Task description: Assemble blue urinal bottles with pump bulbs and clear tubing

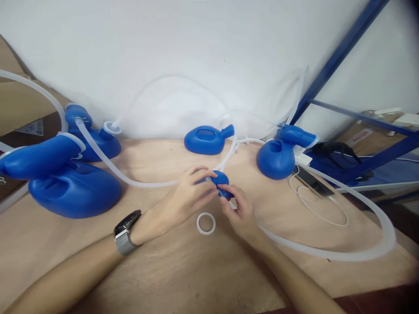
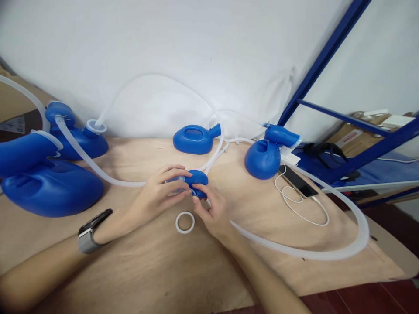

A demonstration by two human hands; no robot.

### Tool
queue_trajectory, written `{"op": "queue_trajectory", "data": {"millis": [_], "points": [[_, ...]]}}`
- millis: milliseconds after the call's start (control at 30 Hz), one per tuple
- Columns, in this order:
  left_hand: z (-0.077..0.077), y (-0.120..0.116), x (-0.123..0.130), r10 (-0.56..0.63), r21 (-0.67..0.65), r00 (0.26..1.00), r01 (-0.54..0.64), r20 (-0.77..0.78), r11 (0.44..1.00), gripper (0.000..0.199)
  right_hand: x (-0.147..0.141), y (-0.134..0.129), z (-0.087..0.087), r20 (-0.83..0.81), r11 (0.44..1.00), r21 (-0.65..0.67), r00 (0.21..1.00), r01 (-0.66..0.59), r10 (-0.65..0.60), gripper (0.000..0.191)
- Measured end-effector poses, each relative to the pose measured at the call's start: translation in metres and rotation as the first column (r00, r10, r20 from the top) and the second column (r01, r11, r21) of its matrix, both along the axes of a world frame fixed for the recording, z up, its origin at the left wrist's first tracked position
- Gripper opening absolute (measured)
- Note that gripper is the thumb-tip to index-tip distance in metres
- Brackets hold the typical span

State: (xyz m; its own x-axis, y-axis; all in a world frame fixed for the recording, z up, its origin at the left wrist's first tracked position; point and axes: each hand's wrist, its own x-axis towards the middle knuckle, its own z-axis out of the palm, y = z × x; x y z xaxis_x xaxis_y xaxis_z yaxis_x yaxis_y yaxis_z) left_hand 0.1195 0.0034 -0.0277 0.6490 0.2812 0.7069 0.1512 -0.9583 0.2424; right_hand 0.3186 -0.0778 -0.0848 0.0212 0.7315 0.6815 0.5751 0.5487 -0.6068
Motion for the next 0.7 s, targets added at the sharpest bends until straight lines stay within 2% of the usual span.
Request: {"op": "queue_trajectory", "data": {"millis": [133,200,333,467,567,600,667,700], "points": [[-0.004,-0.003,0.003,0.033,0.093,0.998,-0.038,0.059,0.995,0.011,0.001,-0.002,0.001,0.025,1.000,0.019,1.000,0.017,-0.018,0.027],[-0.003,-0.006,0.004,0.050,0.099,0.997,-0.056,0.063,0.993,0.013,0.001,-0.003,0.001,0.015,1.000,0.002,0.999,0.029,-0.029,0.027],[-0.003,-0.011,0.008,0.080,-0.055,0.995,-0.077,0.052,0.995,0.011,-0.001,-0.003,0.001,-0.029,0.999,-0.018,0.999,0.038,-0.038,0.025],[-0.005,-0.011,0.013,0.134,-0.195,0.990,-0.122,0.051,0.973,0.007,-0.003,-0.003,0.000,-0.051,1.000,-0.006,0.999,0.015,-0.015,0.025],[0.008,-0.010,0.005,0.086,-0.256,0.994,-0.102,-0.071,0.961,0.004,-0.003,-0.003,0.000,-0.113,0.998,-0.057,0.994,-0.007,0.001,0.022],[0.015,-0.010,-0.001,0.045,-0.269,0.990,-0.080,-0.133,0.960,0.015,-0.002,-0.003,0.000,-0.153,0.996,-0.089,0.988,-0.012,-0.001,0.021],[0.033,-0.015,-0.020,-0.042,-0.280,0.964,-0.034,-0.263,0.960,0.050,0.001,0.000,0.000,-0.251,0.987,-0.162,0.968,-0.012,-0.030,0.021],[0.041,-0.019,-0.031,-0.046,-0.262,0.955,-0.034,-0.293,0.964,0.067,0.002,0.002,0.000,-0.303,0.981,-0.195,0.951,-0.004,-0.057,0.022]]}}
